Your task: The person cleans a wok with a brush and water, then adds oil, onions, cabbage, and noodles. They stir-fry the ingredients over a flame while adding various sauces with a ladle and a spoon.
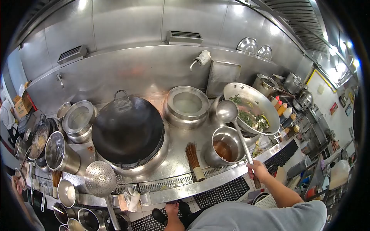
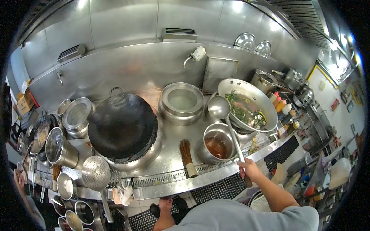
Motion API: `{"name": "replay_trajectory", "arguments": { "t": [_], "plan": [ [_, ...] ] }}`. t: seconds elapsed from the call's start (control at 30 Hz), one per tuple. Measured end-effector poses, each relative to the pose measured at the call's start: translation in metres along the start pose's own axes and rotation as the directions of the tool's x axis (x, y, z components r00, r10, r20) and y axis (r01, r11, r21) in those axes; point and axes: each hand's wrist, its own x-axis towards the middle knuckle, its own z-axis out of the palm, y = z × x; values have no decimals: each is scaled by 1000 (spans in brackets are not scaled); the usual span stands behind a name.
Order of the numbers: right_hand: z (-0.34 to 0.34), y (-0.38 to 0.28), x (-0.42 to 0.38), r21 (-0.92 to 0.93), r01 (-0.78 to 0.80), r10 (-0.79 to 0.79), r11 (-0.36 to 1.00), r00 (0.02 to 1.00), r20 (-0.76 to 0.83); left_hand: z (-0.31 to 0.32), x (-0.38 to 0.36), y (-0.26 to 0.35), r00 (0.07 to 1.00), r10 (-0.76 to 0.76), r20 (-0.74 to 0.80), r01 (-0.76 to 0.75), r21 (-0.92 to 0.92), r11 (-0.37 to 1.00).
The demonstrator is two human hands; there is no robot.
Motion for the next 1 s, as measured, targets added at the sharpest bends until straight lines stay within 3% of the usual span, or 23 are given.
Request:
{"name": "replay_trajectory", "arguments": {
  "t": [0.03, 0.1, 0.17, 0.23, 0.37, 0.47, 0.53, 0.57, 0.63, 0.67, 0.7, 0.73, 0.77, 0.8, 0.83, 0.87, 0.93, 0.97, 1.0],
  "plan": [
    [1, 9, -2, -149, 76, -83, 986, 996, -39, 0, 1, -1, 1000, 18, 0, -18, 4, 1000],
    [1, 28, 1, -142, 122, -125, 982, 992, -13, 4, -4, -1, 998, 56, -20, -56, -19, 998],
    [-3, 33, 7, -126, 183, -194, 975, 978, -78, 7, -10, 4, 1000, -4, -3, 4, -33, 999],
    [-10, 30, 10, -145, 186, -194, 972, 980, -42, 4, -7, 3, 1000, 10, -29, -10, -5, 1000],
    [-13, 24, 4, -225, 147, -156, 963, 988, -21, -1, 3, -5, 998, 12, 59, -9, -55, 998],
    [-20, 29, -3, -308, 109, -127, 945, 991, -40, 13, -8, 2, 997, -4, -72, 1, -39, 999],
    [-35, 37, -3, -409, 85, -118, 908, 991, -56, 15, -7, 0, 982, 79, -172, -45, 191, 981],
    [-41, 35, -11, -436, 68, -103, 898, 993, -56, 17, -11, -2, 976, 182, -117, -122, 394, 911],
    [-58, 37, -23, -551, 7, -85, 834, 989, -117, -12, 26, -21, 905, 363, -224, -13, 835, 550],
    [-64, 33, -30, -627, 37, -121, 778, 988, -92, -19, 34, -41, 908, 355, -220, -9, 840, 543],
    [-69, 27, -36, -625, 29, -119, 780, 988, -102, -27, 42, -57, 905, 398, -149, -2, 935, 355],
    [-73, 19, -42, -778, 62, -188, 625, 979, -73, -29, 48, -35, 901, 428, -69, 4, 989, 151],
    [-76, 12, -43, -894, 87, -249, 439, 968, -28, -28, 47, -36, 903, 426, -64, 2, 989, 146],
    [-78, 8, -39, -936, 118, -300, 331, 954, 15, -33, 43, -35, 880, 438, 185, -123, 978, -166],
    [-77, 1, -33, -933, 117, -294, 341, 956, 12, -41, 35, -32, 828, 372, 420, -226, 856, -464],
    [-73, -7, -25, -936, 85, -200, 342, 980, 16, -34, 26, -30, 829, 370, 419, -219, 852, -476],
    [-69, -12, -2, -923, -23, 4, 384, 1000, -23, -19, -29, -9, 872, 489, -6, 2, 1000, 8],
    [-72, -10, 16, -920, -24, 8, 391, 1000, -22, -18, -46, 1, 871, 491, -5, 6, 1000, 0],
    [-75, -6, 36, -848, -68, 152, 526, 988, 15, -25, -58, 15, 856, 517, -14, 27, 999, -18]
  ]
}}
